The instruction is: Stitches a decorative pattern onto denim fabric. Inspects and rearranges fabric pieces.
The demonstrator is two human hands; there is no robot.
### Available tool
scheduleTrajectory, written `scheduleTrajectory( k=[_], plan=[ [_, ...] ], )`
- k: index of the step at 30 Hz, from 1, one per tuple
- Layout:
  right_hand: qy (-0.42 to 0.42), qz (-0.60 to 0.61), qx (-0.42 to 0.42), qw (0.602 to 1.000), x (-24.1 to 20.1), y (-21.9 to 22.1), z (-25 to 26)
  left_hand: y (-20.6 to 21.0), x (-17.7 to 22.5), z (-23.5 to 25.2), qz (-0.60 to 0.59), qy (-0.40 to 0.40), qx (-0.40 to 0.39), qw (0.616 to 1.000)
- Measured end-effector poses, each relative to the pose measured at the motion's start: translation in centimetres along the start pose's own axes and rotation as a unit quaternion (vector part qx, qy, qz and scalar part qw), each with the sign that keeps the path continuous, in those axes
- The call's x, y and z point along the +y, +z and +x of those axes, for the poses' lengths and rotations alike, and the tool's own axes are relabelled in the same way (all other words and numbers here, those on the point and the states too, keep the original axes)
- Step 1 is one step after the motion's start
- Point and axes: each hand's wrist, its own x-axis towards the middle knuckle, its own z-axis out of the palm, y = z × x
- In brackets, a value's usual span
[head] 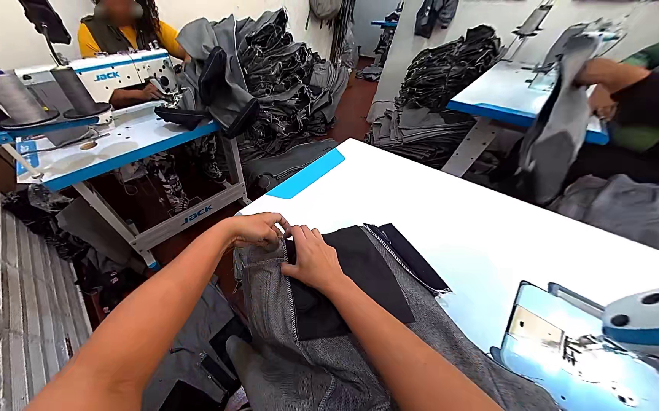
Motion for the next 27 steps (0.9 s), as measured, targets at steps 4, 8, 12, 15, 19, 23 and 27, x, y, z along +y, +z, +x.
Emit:
scheduleTrajectory(
  k=[4, 8, 12, 15, 19, 23, 27],
  plan=[
    [-0.048, -0.029, 0.079, 0.995, -0.6, 0.9, -1.3, -0.5, 0.5, -0.4, 0.009, -0.012, -0.038, 0.999],
    [-0.148, -0.066, 0.194, 0.968, 0.6, 2.2, -3.1, -0.4, -0.4, -0.4, -0.002, 0.007, -0.077, 0.997],
    [-0.17, -0.056, 0.195, 0.964, 0.8, 2.4, -3.5, 0.4, -0.4, -0.4, 0.066, 0.017, -0.087, 0.994],
    [-0.152, -0.042, 0.142, 0.977, -0.9, 2.3, -4.2, 1.9, 0.2, 0.5, 0.296, 0.05, -0.089, 0.95],
    [-0.181, 0.036, 0.05, 0.982, -6.3, -0.3, -7.2, 0.6, -0.6, -2.4, 0.398, 0.085, -0.035, 0.913],
    [-0.39, 0.079, 0.088, 0.913, -12.6, -4.2, -10.6, -9.3, -2.7, -13.3, 0.452, 0.01, 0.216, 0.866],
    [-0.486, 0.009, 0.165, 0.858, -15.2, -9.0, -8.4, -16.1, -2.6, -29.9, 0.373, -0.139, 0.576, 0.714]
  ],
)
